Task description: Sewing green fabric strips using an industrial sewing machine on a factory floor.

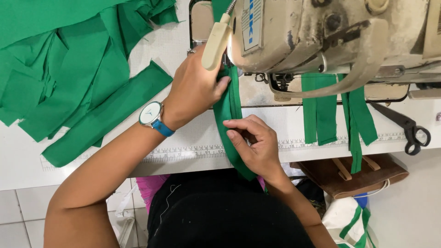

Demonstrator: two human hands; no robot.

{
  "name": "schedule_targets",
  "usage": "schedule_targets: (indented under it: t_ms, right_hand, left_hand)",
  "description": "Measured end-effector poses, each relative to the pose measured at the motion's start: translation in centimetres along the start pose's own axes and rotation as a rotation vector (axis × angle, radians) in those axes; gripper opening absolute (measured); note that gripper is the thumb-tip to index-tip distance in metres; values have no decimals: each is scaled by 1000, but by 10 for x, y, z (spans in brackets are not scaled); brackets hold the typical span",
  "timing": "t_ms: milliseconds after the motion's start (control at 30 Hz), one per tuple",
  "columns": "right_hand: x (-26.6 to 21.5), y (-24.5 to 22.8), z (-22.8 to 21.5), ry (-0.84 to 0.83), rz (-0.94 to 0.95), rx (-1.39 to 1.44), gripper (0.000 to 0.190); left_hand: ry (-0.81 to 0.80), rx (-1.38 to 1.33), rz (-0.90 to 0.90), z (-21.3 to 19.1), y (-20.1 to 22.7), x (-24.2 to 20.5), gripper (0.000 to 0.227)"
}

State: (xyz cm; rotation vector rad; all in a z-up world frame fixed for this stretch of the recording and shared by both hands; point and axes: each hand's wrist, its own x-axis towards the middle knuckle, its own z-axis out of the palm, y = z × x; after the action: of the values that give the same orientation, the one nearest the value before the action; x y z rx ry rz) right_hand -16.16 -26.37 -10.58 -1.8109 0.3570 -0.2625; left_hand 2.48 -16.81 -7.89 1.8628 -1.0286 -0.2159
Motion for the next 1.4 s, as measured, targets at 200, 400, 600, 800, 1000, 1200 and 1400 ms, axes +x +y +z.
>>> schedule_targets:
  t_ms: [200, 400, 600, 800, 1000, 1200, 1400]
  right_hand:
    - [0, 0, 0, -8, 21, -5, 16]
    - [1, 5, -4, -29, 28, -15, 18]
    - [1, 1, -4, -36, 34, 2, 22]
    - [-1, 5, -3, -5, 23, 49, 23]
    - [7, 0, -6, 12, -40, 106, 25]
    - [63, 7, -38, -91, -418, -742, 27]
    - [76, 7, -43, -273, -289, -726, 36]
  left_hand:
    - [229, 635, 380, 56, -62, -29, 28]
    - [181, 816, 397, 57, -49, -46, 19]
    - [186, 732, 392, 54, -56, -49, 21]
    - [222, 684, 377, 58, -64, -47, 20]
    - [267, 716, 417, 64, -70, -39, 19]
    - [292, 745, 427, 60, -60, -40, 16]
    - [240, 724, 387, 62, -62, -45, 20]
